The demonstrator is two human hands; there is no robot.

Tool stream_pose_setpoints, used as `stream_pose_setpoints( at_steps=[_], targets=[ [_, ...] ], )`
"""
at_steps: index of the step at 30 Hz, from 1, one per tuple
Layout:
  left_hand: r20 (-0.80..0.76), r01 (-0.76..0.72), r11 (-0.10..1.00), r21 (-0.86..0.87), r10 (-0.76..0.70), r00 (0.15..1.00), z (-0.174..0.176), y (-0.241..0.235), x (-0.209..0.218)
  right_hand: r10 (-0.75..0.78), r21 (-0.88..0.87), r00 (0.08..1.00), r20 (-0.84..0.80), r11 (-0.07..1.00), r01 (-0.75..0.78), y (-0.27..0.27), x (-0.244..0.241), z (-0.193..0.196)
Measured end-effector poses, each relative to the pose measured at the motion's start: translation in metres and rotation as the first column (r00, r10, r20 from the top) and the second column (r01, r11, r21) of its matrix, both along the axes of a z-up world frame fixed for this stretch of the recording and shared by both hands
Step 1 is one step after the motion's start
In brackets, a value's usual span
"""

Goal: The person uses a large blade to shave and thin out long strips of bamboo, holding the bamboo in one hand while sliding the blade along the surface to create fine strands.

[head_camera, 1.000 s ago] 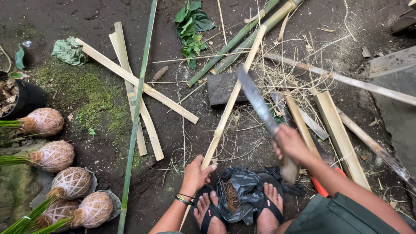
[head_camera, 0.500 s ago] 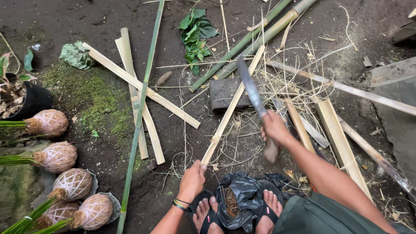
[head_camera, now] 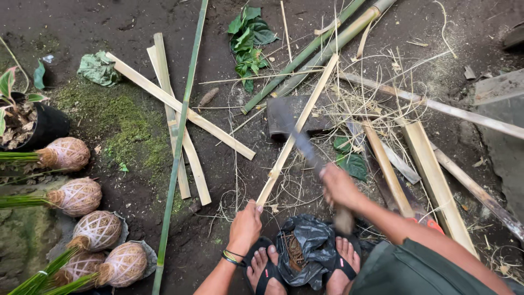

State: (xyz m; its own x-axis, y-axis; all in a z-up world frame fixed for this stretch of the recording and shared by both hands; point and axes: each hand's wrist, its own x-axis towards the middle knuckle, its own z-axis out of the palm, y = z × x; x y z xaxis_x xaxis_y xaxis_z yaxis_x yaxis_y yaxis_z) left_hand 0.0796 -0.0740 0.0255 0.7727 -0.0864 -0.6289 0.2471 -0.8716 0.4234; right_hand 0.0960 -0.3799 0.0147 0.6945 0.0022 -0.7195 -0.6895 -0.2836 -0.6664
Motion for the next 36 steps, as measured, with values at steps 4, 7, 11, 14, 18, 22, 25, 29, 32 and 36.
stream_pose_setpoints(
  at_steps=[4, 7, 11, 14, 18, 22, 25, 29, 32, 36],
  targets=[
    [-0.060, -0.067, 0.995, -0.068, 0.063, 0.996, 0.001, 0.007, -0.009, 0.183, 0.066, 0.978, -0.096, 0.982, -0.177, 0.010, -0.030, 0.004],
    [0.019, -0.036, 0.996, -0.079, 0.037, 0.999, 0.001, 0.003, -0.010, -0.151, 0.148, 0.988, -0.027, 0.977, 0.153, -0.002, -0.009, -0.007],
    [-0.032, -0.064, 0.995, -0.082, 0.062, 0.998, -0.002, 0.001, 0.001, -0.093, 0.122, 0.996, 0.003, 0.988, 0.092, 0.017, -0.028, 0.008],
    [-0.027, -0.068, 0.993, -0.097, 0.065, 0.998, -0.005, 0.004, -0.008, 0.305, 0.234, 0.949, -0.080, 0.931, -0.279, 0.028, -0.047, 0.022],
    [-0.016, -0.025, 0.993, -0.112, 0.024, 1.000, -0.010, 0.004, -0.014, -0.114, 0.149, 0.990, -0.079, 0.981, 0.125, 0.014, -0.022, 0.020],
    [-0.037, -0.069, 0.987, -0.145, 0.064, 0.997, -0.020, 0.009, -0.018, 0.224, 0.181, 0.965, -0.132, 0.963, -0.199, 0.021, -0.045, 0.032],
    [0.060, -0.017, 0.965, -0.263, 0.034, 0.998, -0.035, 0.017, -0.021, 0.397, -0.011, 0.916, 0.054, 0.918, -0.397, 0.021, -0.055, 0.037],
    [0.081, -0.022, 0.946, -0.323, 0.050, 0.995, -0.029, 0.033, -0.030, 0.530, -0.523, 0.612, 0.587, 0.825, -0.214, 0.000, -0.042, 0.037],
    [0.032, -0.046, 0.968, -0.245, 0.056, 0.998, -0.013, 0.034, -0.028, 0.679, -0.721, 0.631, 0.376, 0.642, -0.260, -0.012, -0.027, 0.032],
    [-0.044, -0.083, 0.982, -0.167, 0.077, 0.996, -0.001, 0.033, -0.019, 0.841, -0.792, 0.538, 0.054, 0.364, -0.490, -0.025, -0.014, 0.021]
  ],
)
